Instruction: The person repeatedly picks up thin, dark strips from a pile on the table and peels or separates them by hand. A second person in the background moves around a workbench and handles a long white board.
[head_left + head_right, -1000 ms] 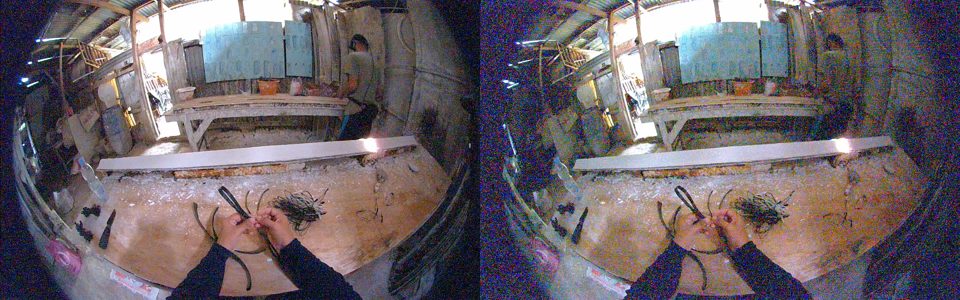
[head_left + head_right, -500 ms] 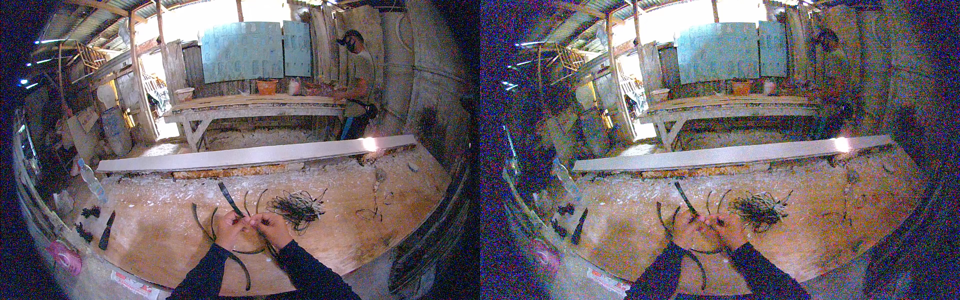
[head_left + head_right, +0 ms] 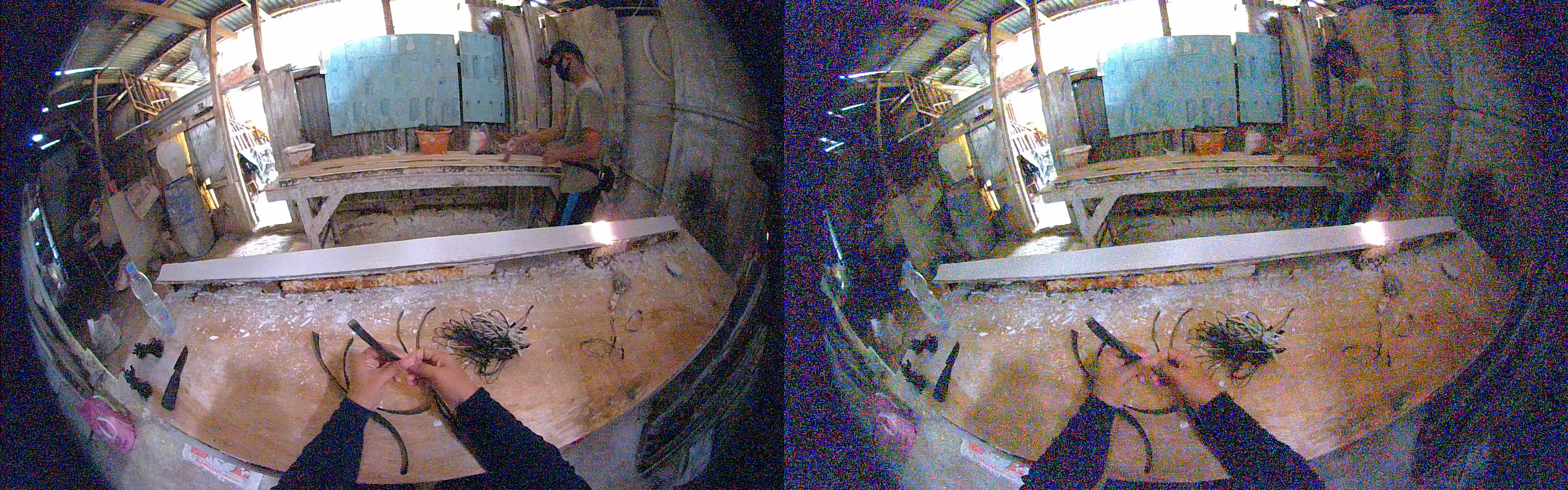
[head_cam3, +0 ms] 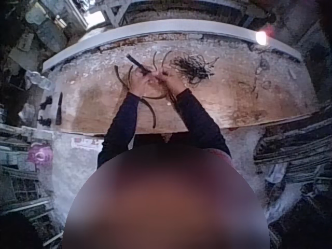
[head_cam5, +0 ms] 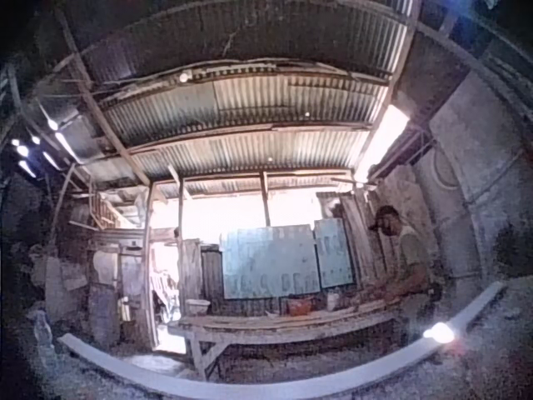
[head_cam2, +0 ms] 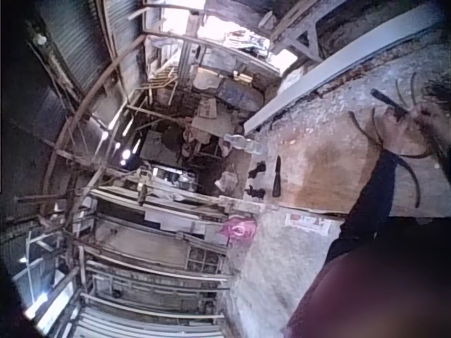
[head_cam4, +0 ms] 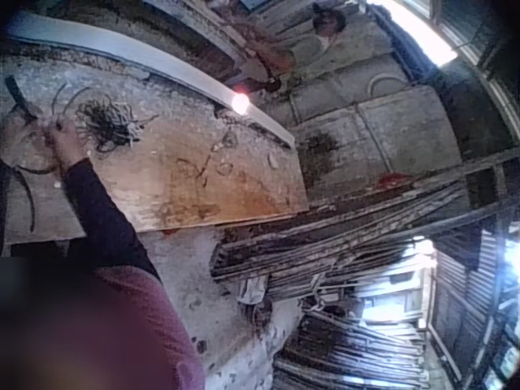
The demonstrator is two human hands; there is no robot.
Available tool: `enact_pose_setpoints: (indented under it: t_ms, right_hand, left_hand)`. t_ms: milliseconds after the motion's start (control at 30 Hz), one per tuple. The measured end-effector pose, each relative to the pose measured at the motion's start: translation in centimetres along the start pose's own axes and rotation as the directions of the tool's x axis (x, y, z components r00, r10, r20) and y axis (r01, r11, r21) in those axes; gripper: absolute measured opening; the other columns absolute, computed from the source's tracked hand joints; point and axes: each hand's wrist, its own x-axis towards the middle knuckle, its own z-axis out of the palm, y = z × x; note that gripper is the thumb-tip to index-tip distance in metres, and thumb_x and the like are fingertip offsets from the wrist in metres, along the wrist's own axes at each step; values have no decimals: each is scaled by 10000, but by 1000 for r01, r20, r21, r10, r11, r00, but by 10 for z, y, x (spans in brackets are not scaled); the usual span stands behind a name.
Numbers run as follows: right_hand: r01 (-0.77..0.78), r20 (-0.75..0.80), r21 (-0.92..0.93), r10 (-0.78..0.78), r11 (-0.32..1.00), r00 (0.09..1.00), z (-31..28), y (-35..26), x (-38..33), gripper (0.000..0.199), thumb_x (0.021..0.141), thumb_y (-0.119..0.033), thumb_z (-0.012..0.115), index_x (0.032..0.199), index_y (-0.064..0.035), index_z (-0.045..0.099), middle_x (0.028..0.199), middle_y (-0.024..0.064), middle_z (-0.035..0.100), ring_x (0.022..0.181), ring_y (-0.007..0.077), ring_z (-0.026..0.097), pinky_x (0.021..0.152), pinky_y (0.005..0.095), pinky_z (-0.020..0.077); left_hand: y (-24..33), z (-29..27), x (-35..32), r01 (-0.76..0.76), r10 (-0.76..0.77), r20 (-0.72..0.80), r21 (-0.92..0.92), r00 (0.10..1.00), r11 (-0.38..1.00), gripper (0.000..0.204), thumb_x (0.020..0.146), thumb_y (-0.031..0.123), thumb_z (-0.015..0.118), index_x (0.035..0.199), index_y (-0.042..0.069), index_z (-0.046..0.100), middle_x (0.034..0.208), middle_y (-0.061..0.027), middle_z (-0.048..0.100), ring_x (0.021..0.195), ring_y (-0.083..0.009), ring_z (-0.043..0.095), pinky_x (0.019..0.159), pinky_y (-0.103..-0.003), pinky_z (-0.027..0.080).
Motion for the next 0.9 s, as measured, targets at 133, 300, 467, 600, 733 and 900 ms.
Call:
enact_pose_setpoints:
  t_ms: [133, 300, 467, 600, 733, 900]
  right_hand:
    - [-104, 44, 197, 97, 975, 994, -1, -1, -1, 90, 839, -127, 522, 840, -51, 569, 759, 16, 583, 644, 103, 545, 622, 214, 456]
    - [-199, 127, 342, 165, 918, 978, -8, 0, -1, 81, 841, -113, 505, 864, -51, 551, 796, 16, 573, 662, 104, 546, 682, 242, 478]
    - [-145, 157, 424, 86, 894, 984, -12, 13, 7, 72, 830, -91, 514, 872, -36, 535, 815, 28, 563, 695, 127, 549, 697, 262, 473]
    - [-9, 71, 351, -18, 936, 997, -11, 20, 11, 71, 814, -68, 539, 864, -18, 536, 796, 46, 571, 701, 146, 549, 688, 251, 455]
    - [175, -50, 89, -171, 981, 984, -4, 14, 5, 77, 810, -74, 560, 847, -8, 548, 772, 48, 585, 708, 130, 550, 682, 236, 437]
    - [343, -127, -265, -385, 901, 914, 4, 8, -1, 101, 817, -117, 572, 849, -23, 558, 770, 22, 584, 716, 96, 542, 679, 228, 429]
  left_hand:
    - [2, 0, -1, -11, 13, 14, -85, 1000, 996, 123, 728, 76, 665, 813, 17, 598, 750, -45, 623, 618, -104, 566, 499, -215, 440]
    - [-3, -5, -1, 41, -42, 34, 10, 999, 999, 121, 711, 43, 673, 799, 13, 596, 737, -39, 620, 617, -113, 567, 554, -226, 456]
    - [-8, 0, 3, -24, 24, 39, -6, 999, 1000, 148, 698, 13, 676, 774, 23, 549, 717, -36, 600, 621, -125, 574, 596, -239, 476]
    - [0, 4, 2, -26, 26, -26, 21, 999, 999, 195, 697, 15, 679, 745, 40, 492, 688, -38, 580, 621, -133, 580, 581, -245, 480]
    - [1, -1, 3, 43, -45, 20, 66, 999, 997, 198, 711, 32, 675, 738, 51, 480, 700, -42, 575, 614, -130, 578, 559, -238, 479]
    - [-10, -2, 3, 51, -51, 7, -90, 999, 995, 179, 728, 49, 666, 741, 62, 489, 698, -31, 575, 621, -121, 574, 553, -224, 473]
